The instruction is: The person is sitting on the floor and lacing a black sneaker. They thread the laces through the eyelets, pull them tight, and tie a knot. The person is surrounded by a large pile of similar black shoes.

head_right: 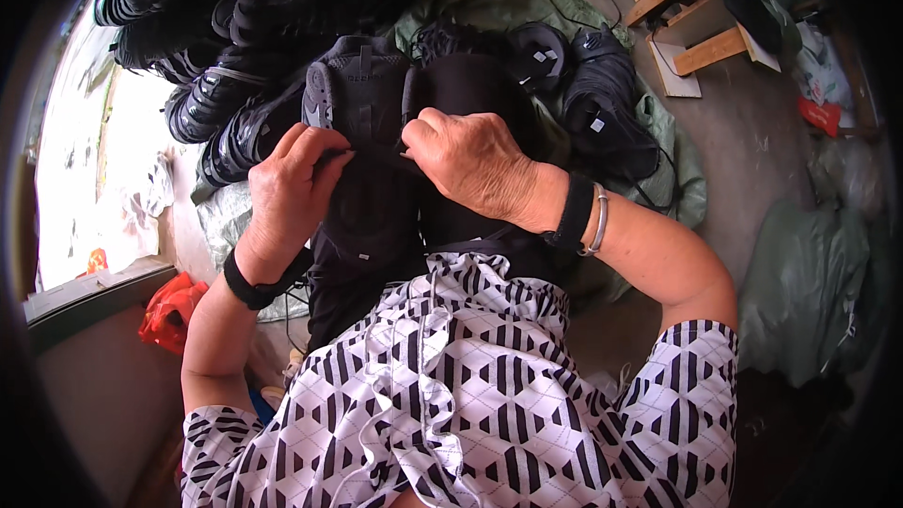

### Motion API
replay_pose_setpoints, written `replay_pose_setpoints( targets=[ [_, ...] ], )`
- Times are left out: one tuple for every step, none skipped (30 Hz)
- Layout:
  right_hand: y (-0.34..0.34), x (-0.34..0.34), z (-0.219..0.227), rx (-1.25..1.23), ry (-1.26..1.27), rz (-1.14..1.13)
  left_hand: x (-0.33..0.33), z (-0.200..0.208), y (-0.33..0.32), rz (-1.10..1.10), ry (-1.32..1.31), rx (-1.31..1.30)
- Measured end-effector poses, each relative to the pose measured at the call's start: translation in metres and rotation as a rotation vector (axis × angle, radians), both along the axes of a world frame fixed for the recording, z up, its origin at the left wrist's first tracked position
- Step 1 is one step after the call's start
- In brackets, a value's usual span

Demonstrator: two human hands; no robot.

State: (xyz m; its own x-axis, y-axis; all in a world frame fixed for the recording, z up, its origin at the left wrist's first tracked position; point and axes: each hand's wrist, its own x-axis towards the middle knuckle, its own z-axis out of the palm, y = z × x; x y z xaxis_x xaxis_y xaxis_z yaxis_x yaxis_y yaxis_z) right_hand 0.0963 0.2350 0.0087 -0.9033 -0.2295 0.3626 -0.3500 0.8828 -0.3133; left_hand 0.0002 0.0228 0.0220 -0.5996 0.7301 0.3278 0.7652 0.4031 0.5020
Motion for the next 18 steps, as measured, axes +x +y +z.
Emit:
replay_pose_setpoints(
  targets=[
    [0.001, -0.002, 0.000, 0.017, 0.021, 0.007, -0.002, 0.000, 0.000, -0.009, 0.053, -0.029],
    [0.003, -0.005, 0.001, 0.037, 0.035, 0.030, -0.005, 0.001, 0.000, 0.015, -0.059, -0.015],
    [0.004, -0.008, 0.002, 0.051, 0.052, 0.035, -0.009, 0.001, -0.001, 0.041, -0.170, -0.002],
    [0.006, -0.011, 0.003, 0.086, 0.107, 0.086, -0.012, 0.001, -0.002, 0.067, -0.277, 0.011],
    [0.007, -0.014, 0.005, 0.114, 0.162, 0.118, -0.019, 0.003, -0.007, 0.075, -0.574, 0.029],
    [0.008, -0.016, 0.007, 0.139, 0.210, 0.150, -0.024, 0.003, -0.009, 0.088, -0.713, 0.076],
    [0.010, -0.020, 0.009, 0.161, 0.189, 0.175, -0.026, 0.001, -0.012, 0.100, -0.735, 0.094],
    [0.011, -0.024, 0.011, 0.181, 0.130, 0.203, -0.028, -0.001, -0.014, 0.156, -0.759, 0.081],
    [0.014, -0.027, 0.014, 0.204, 0.055, 0.241, -0.028, -0.003, -0.018, 0.167, -0.869, 0.189],
    [0.015, -0.030, 0.017, 0.225, -0.026, 0.284, -0.026, -0.005, -0.021, 0.208, -0.986, 0.268],
    [0.017, -0.033, 0.020, 0.259, -0.058, 0.316, -0.025, -0.007, -0.024, 0.230, -1.097, 0.354],
    [0.018, -0.035, 0.022, 0.258, -0.099, 0.326, -0.022, -0.009, -0.025, 0.211, -1.115, 0.368],
    [0.019, -0.038, 0.024, 0.255, -0.144, 0.341, -0.020, -0.012, -0.024, 0.172, -1.130, 0.388],
    [0.019, -0.040, 0.026, 0.265, -0.199, 0.331, -0.019, -0.014, -0.023, 0.152, -1.145, 0.403],
    [0.018, -0.043, 0.027, 0.252, -0.212, 0.335, -0.014, -0.015, -0.023, 0.194, -1.079, 0.391],
    [0.016, -0.045, 0.029, 0.234, -0.247, 0.361, -0.011, -0.016, -0.022, 0.186, -1.036, 0.393],
    [0.015, -0.046, 0.031, 0.221, -0.268, 0.359, -0.007, -0.017, -0.021, 0.210, -0.987, 0.404],
    [0.012, -0.048, 0.032, 0.217, -0.329, 0.372, -0.005, -0.016, -0.020, 0.234, -0.949, 0.399]
  ],
)
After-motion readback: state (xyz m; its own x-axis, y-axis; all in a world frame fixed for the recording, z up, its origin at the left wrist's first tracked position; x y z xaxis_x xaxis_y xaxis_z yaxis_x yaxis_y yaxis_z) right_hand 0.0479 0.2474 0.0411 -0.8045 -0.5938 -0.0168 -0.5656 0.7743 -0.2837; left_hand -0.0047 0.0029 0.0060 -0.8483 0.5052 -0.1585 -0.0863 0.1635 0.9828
